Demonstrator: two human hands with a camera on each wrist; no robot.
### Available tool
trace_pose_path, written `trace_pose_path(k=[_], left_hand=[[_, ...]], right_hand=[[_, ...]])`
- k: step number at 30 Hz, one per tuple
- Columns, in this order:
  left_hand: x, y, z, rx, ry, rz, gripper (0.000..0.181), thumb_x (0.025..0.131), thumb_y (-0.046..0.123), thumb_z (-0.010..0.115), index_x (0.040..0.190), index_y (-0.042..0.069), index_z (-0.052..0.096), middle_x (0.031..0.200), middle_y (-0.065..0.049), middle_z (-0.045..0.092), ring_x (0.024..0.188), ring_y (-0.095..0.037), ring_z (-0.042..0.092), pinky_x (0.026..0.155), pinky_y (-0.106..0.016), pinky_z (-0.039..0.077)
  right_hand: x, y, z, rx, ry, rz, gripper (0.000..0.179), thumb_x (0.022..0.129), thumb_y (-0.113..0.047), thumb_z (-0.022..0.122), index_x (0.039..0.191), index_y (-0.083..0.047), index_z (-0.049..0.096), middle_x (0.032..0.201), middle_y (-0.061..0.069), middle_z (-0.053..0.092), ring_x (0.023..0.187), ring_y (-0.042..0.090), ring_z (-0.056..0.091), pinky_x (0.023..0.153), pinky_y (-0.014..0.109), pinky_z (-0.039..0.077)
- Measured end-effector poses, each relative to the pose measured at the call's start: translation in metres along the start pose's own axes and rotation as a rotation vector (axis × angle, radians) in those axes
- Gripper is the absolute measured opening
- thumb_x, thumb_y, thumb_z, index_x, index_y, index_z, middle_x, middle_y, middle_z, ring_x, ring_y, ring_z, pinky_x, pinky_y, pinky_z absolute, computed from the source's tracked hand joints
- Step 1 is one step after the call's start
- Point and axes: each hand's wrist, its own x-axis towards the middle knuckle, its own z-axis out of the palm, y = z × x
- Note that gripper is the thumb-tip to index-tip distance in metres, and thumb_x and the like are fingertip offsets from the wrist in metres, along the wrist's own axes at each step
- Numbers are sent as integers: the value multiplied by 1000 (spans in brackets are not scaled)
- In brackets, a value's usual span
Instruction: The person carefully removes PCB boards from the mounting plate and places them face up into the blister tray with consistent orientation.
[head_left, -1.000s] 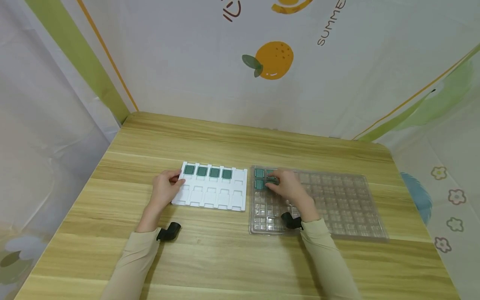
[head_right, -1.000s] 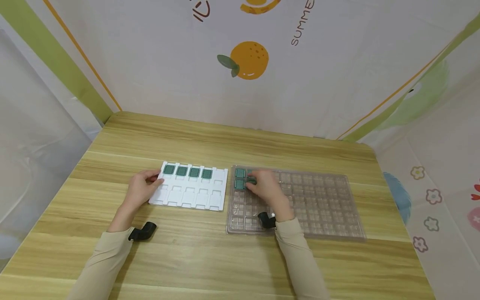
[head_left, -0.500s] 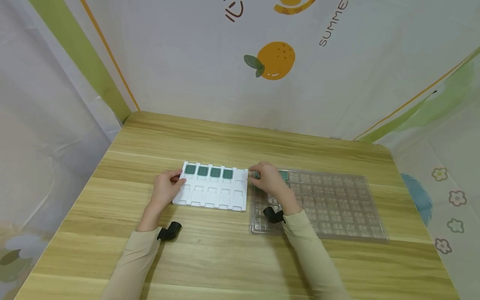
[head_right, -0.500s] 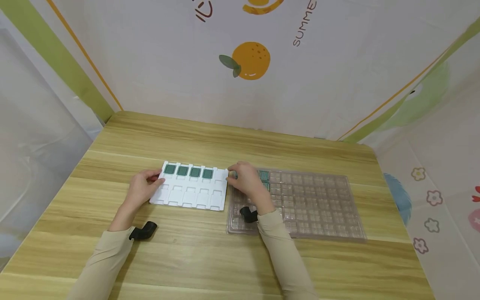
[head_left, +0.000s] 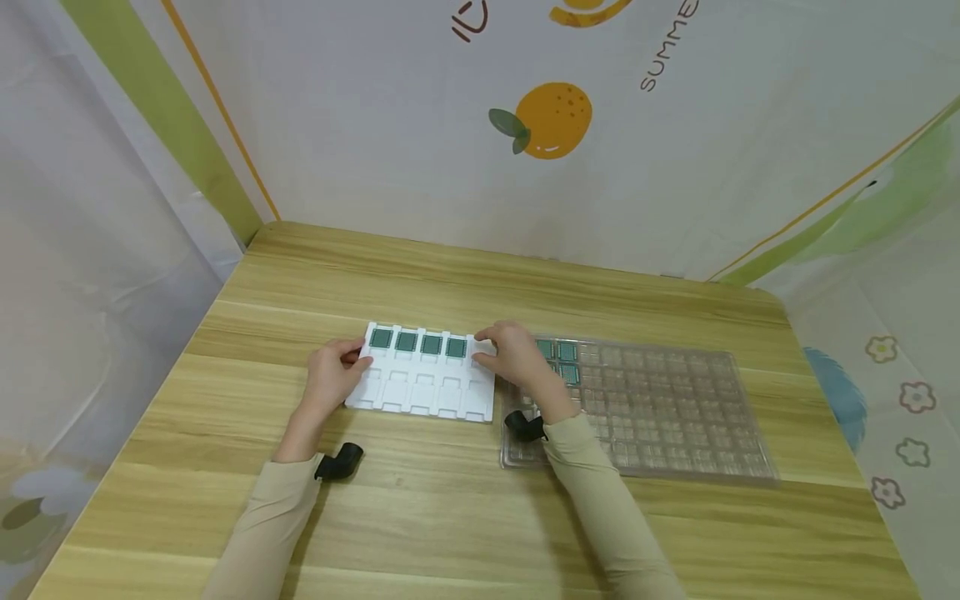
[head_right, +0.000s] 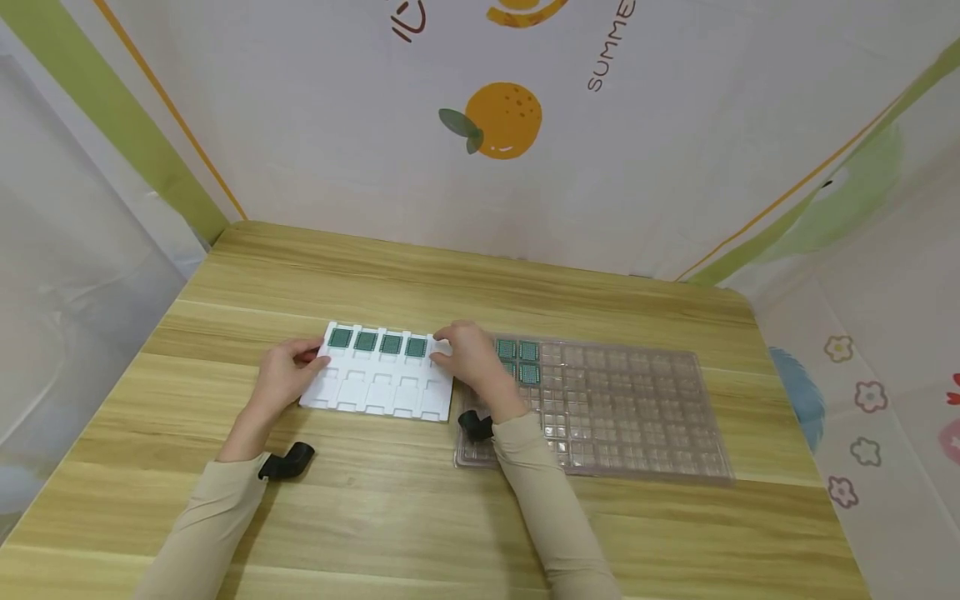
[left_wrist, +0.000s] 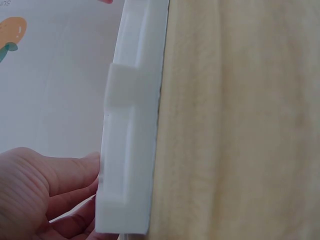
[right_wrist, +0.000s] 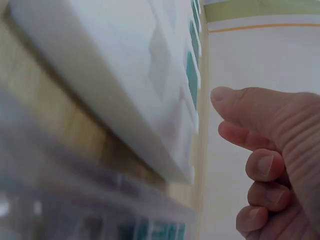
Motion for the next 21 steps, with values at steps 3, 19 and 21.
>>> trace_pose_path(k=[3,19,21], left_hand=[[1,2,-1,11,-14,-25,28,82,-8,65,108,-17,61,95,-32,61,81,-36,60,68,-30,51],[1,0,0,3,-14,-25,28,81,-9,65,107,-18,61,93,-32,61,81,-36,60,70,-39,52],[1,0,0,1,-12,-25,28,80,-9,65,107,-18,61,92,-31,61,80,-36,60,70,-38,52]], right_hand=[[4,-4,3,-4,-15,10,27,83,-17,72,106,-2,69,75,3,55,67,15,43,58,26,36],[18,-15,17,-27,-77,55,28,84,-15,70,108,-1,69,99,12,66,89,24,60,78,34,50],[19,-16,16,-28,-73,57,28,84,-15,70,108,0,69,100,13,66,92,25,61,79,35,50]])
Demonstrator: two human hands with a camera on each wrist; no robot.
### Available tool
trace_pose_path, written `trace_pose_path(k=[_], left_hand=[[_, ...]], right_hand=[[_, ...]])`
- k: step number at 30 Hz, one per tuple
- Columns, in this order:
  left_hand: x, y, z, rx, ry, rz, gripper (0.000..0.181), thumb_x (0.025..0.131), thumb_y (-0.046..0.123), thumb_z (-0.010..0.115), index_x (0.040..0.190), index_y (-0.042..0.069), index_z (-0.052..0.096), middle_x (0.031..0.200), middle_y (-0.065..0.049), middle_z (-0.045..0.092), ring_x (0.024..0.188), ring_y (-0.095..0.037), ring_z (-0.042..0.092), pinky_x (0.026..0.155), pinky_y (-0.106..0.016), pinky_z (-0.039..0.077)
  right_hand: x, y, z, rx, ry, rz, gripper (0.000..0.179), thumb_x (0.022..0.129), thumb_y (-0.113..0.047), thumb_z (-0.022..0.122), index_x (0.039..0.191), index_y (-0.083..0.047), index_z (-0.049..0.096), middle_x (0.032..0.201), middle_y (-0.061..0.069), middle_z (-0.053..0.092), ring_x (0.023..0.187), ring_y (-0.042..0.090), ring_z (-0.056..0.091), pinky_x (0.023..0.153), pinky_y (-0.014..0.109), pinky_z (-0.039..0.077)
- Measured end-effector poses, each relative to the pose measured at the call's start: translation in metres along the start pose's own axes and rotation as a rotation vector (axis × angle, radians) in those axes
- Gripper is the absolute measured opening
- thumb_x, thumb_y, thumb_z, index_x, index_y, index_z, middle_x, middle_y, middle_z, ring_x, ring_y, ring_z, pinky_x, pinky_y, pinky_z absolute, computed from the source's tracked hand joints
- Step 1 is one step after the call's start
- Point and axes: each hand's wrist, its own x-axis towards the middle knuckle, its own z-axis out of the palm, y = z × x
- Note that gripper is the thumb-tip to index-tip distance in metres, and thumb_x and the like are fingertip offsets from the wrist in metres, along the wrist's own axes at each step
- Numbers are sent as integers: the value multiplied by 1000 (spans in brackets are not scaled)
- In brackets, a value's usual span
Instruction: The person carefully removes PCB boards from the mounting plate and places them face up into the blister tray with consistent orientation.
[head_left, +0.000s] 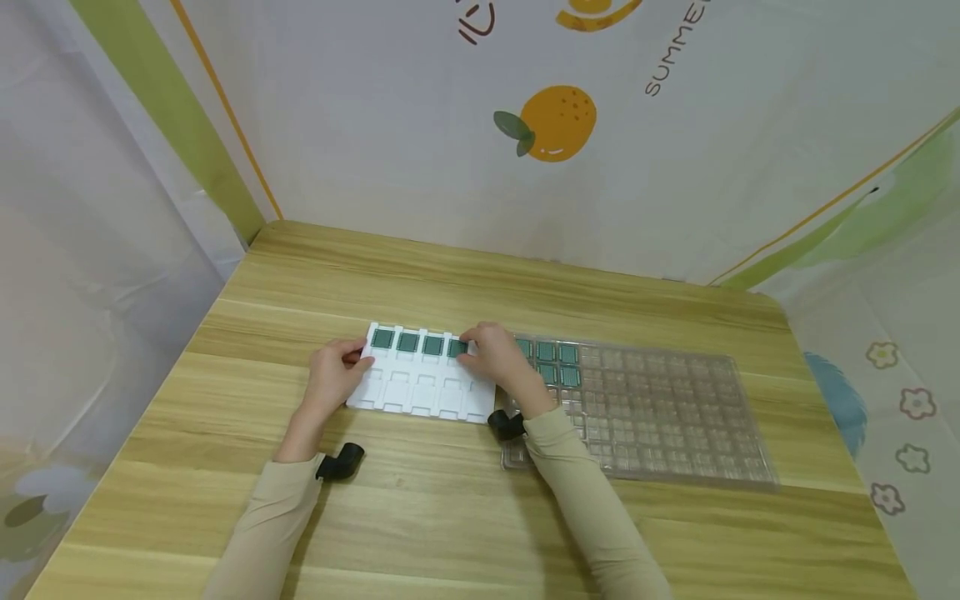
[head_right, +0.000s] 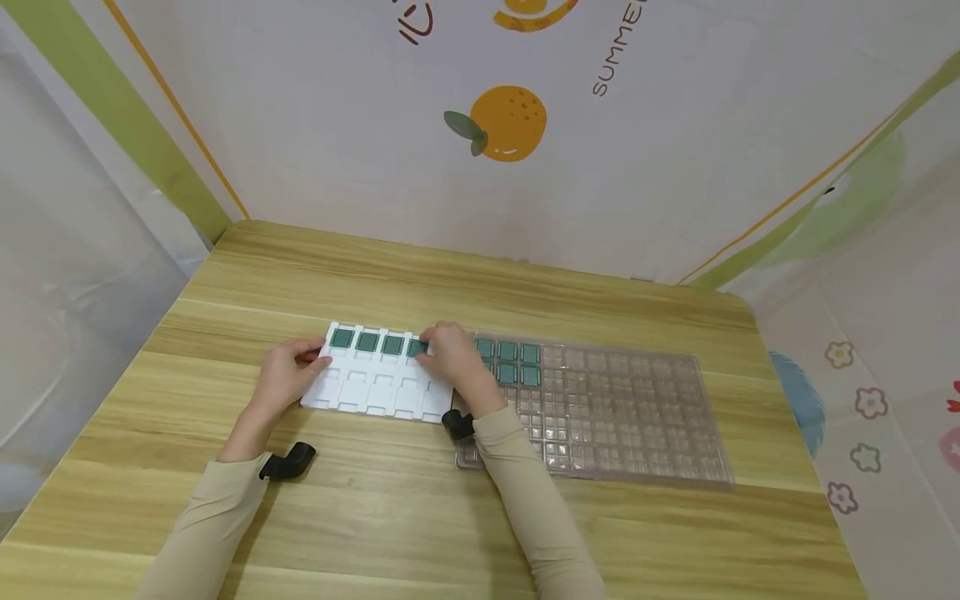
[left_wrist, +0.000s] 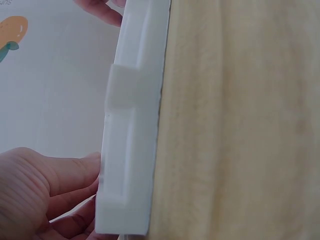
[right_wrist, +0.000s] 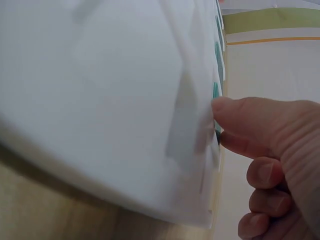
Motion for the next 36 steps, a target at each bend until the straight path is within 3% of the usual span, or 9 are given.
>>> trace_pose_path(k=[9,23,36], left_hand=[[0,0,0,-3,0,-4,28,80,-9,65,107,-18,61,92,-31,61,80,-36,59,70,-37,52],[-1,2,0,7,-5,-16,28,82,-8,65,108,-17,61,93,-31,61,81,-36,59,70,-37,51],[0,1,1,-2,2,-33,30,81,-8,65,109,-17,61,95,-31,61,82,-35,59,68,-28,50]], right_hand=[[1,-3,-1,-20,-4,20,28,84,-15,70,108,0,69,103,14,66,97,27,60,83,37,49],[0,1,-1,0,30,-12,26,82,-12,70,104,2,69,99,14,66,92,26,60,81,36,49],[-20,6,-10,0,52,4,24,81,-13,73,100,0,70,89,10,64,78,20,54,69,32,47]])
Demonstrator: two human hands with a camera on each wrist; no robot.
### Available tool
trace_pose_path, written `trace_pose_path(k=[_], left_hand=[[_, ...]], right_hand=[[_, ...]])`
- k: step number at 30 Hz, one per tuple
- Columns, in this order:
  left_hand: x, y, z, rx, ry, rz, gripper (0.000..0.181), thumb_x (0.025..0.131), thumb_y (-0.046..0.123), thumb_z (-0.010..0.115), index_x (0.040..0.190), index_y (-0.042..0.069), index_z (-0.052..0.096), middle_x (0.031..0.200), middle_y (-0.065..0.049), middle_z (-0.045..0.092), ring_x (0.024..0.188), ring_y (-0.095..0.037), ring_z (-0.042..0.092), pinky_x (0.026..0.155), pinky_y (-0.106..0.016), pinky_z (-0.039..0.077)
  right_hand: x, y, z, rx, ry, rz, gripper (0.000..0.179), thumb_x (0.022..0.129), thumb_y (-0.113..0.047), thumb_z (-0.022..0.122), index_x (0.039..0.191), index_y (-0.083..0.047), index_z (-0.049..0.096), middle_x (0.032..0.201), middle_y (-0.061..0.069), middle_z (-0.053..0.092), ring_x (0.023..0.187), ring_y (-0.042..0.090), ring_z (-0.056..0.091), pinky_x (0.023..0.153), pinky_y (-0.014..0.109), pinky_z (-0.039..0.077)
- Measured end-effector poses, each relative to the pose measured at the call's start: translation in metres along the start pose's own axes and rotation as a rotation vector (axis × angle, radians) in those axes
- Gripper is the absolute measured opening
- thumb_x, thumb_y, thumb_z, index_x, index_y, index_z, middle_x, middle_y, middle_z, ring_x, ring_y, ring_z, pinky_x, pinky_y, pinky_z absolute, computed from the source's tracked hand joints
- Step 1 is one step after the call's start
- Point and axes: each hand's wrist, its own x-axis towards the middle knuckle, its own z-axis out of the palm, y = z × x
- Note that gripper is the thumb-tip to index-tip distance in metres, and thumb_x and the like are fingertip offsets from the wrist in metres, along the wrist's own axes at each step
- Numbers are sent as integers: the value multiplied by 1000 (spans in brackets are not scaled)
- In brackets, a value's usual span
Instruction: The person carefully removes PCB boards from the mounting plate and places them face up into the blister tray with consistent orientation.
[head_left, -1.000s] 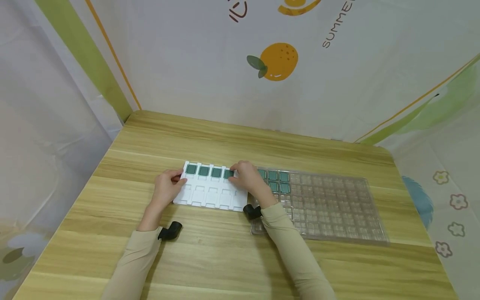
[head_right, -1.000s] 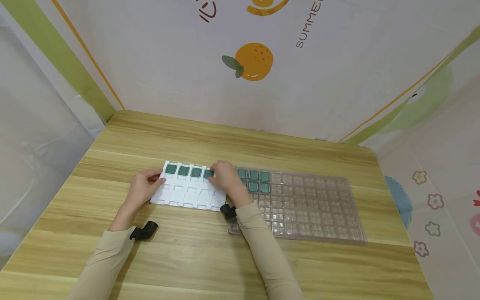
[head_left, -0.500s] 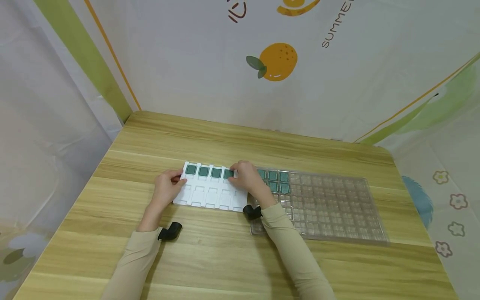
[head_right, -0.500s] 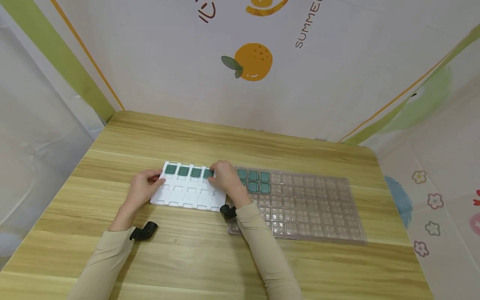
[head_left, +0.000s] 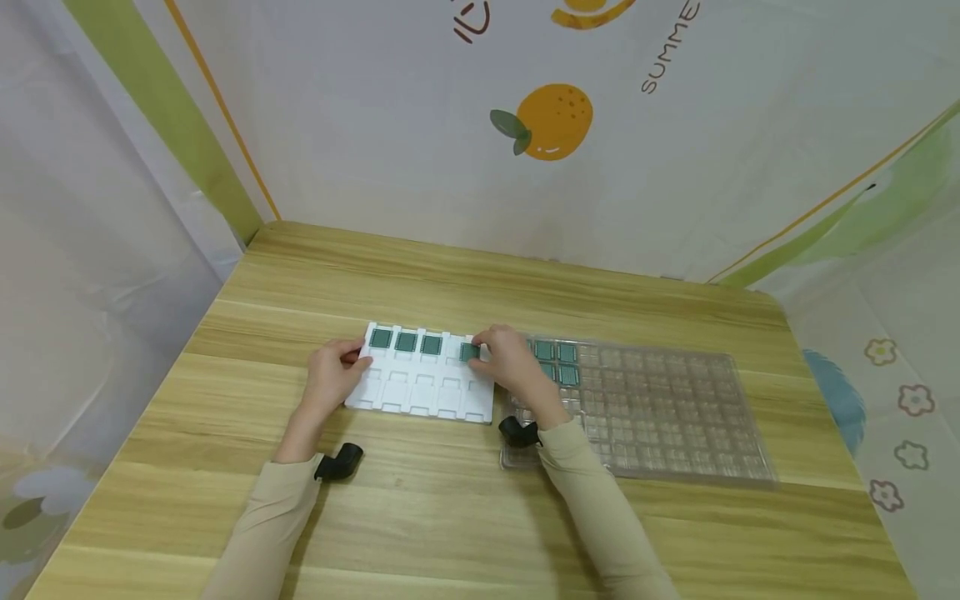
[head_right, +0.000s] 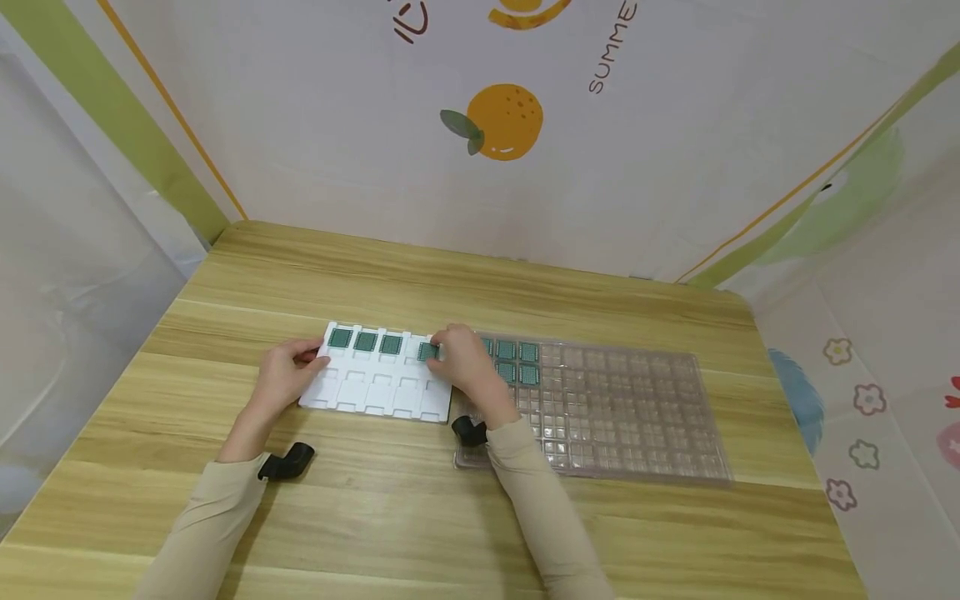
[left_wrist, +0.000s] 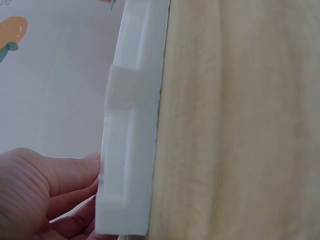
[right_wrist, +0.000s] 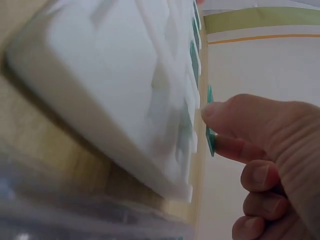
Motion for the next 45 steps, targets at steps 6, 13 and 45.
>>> trace_pose_path(k=[6,13,45], left_hand=[[0,-2,1,2,7,26,30,81,-8,65,108,-18,61,95,-31,61,81,-34,59,66,-24,49],[1,-3,1,12,8,28,30,81,-7,65,108,-18,60,95,-31,61,82,-35,58,67,-27,50],[1,-3,1,18,-1,24,28,82,-8,65,108,-17,61,98,-32,61,83,-36,59,71,-36,51]], right_hand=[[-14,8,-2,-1,24,-2,25,80,-14,74,100,1,70,75,7,57,66,16,43,59,27,38],[-30,18,-5,31,75,-29,22,79,-11,75,96,1,70,73,5,54,66,15,41,57,27,38],[-77,39,-14,-8,57,13,25,73,-7,78,95,3,70,79,6,61,67,13,44,58,25,41]])
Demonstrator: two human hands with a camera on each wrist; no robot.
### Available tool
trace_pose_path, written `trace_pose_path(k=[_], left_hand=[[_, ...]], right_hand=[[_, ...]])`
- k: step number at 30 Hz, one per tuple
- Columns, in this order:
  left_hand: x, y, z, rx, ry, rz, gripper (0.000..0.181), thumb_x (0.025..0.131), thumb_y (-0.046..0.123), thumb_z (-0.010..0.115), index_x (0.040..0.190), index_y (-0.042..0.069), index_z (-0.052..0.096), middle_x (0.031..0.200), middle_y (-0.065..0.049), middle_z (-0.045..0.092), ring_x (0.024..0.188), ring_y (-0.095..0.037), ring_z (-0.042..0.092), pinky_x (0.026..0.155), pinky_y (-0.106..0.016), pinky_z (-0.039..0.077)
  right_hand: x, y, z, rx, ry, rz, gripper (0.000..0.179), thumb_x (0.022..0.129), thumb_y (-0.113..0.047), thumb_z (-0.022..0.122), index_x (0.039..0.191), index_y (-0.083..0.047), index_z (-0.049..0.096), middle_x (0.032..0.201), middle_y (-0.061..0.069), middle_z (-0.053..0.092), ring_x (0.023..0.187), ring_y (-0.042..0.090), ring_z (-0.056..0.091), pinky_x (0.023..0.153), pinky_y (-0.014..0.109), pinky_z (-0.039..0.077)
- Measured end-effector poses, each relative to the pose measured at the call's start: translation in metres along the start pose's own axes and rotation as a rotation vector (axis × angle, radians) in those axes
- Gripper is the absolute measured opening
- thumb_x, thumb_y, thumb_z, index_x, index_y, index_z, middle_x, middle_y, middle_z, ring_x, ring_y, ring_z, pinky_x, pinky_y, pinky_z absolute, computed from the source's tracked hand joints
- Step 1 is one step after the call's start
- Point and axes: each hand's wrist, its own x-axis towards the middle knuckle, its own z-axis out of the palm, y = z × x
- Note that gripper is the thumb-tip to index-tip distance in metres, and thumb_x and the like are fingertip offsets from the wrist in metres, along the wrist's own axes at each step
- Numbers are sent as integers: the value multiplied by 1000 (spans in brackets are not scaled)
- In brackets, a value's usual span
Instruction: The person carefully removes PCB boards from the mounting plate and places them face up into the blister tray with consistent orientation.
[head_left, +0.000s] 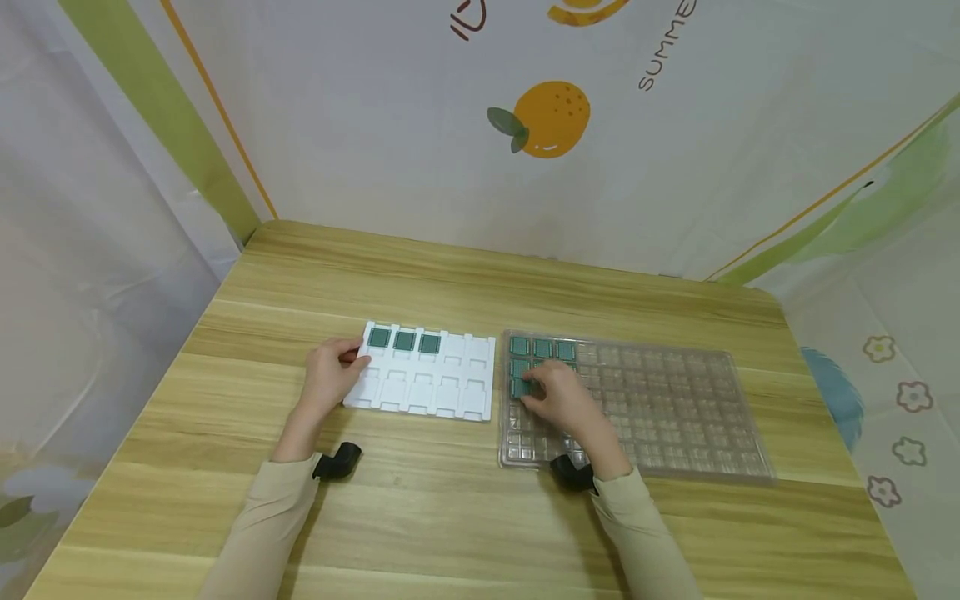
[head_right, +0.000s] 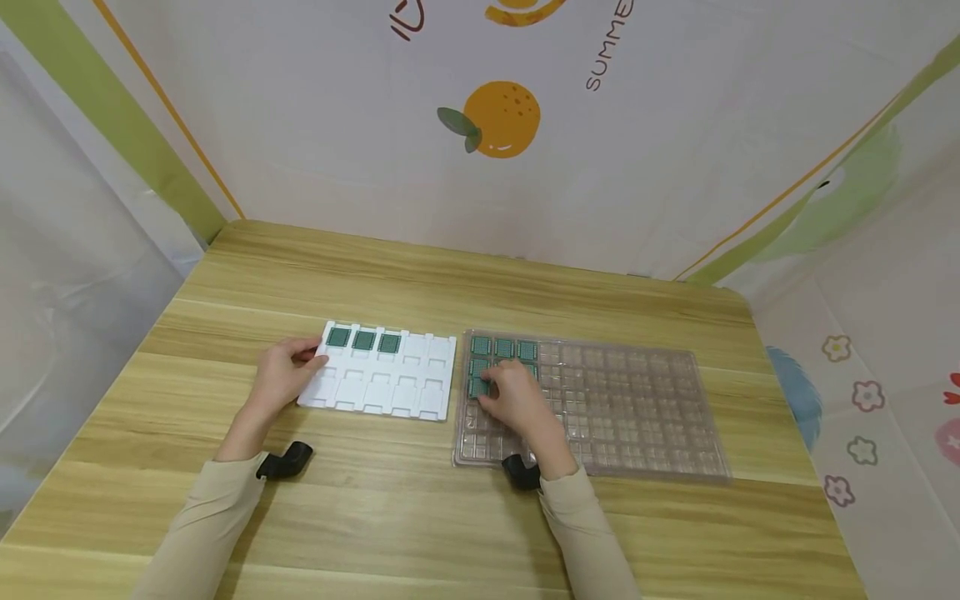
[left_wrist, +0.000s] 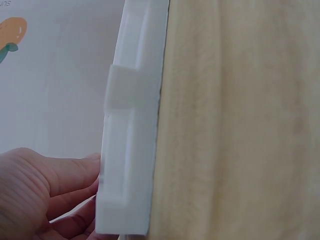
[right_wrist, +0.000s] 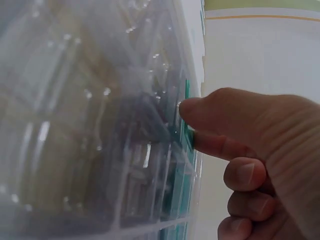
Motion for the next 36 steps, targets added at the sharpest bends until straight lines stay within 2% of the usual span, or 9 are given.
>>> trace_pose_path(k=[3,10,17,23,33,36], left_hand=[[0,0,0,0,0,1,28,82,-8,64,108,-17,61,99,-32,60,84,-36,59,71,-37,52],[-1,1,-1,-1,1,-2,29,82,-7,64,109,-18,60,97,-32,60,82,-36,58,68,-28,50],[-1,1,-2,0,-2,1,29,82,-8,64,108,-18,60,99,-33,60,83,-36,59,71,-37,52],[0,1,-2,2,1,3,29,82,-8,65,108,-18,60,98,-32,60,83,-36,59,70,-33,52],[0,2,-1,0,3,1,29,81,-8,66,108,-18,61,95,-31,61,82,-35,59,69,-33,51],[1,2,-2,-3,-4,-1,29,81,-8,65,108,-18,61,96,-32,60,82,-36,59,69,-32,51]], right_hand=[[-1,0,1,-11,4,-7,25,73,-7,79,94,3,70,78,5,60,67,12,43,57,25,41],[-2,0,1,-33,6,-16,25,73,-8,79,94,1,71,78,3,60,68,13,44,59,25,42],[-2,0,0,-24,-1,-12,26,73,-9,78,95,1,71,77,3,60,67,12,44,59,25,41],[-1,0,0,-7,-1,-8,25,74,-9,78,96,1,71,75,2,59,67,12,44,58,25,40],[10,-6,1,-12,30,-62,22,78,-11,76,96,1,71,67,3,52,61,12,38,53,25,36],[15,-9,3,-14,46,-81,22,77,-10,76,95,1,71,68,4,54,60,11,38,54,25,35]])
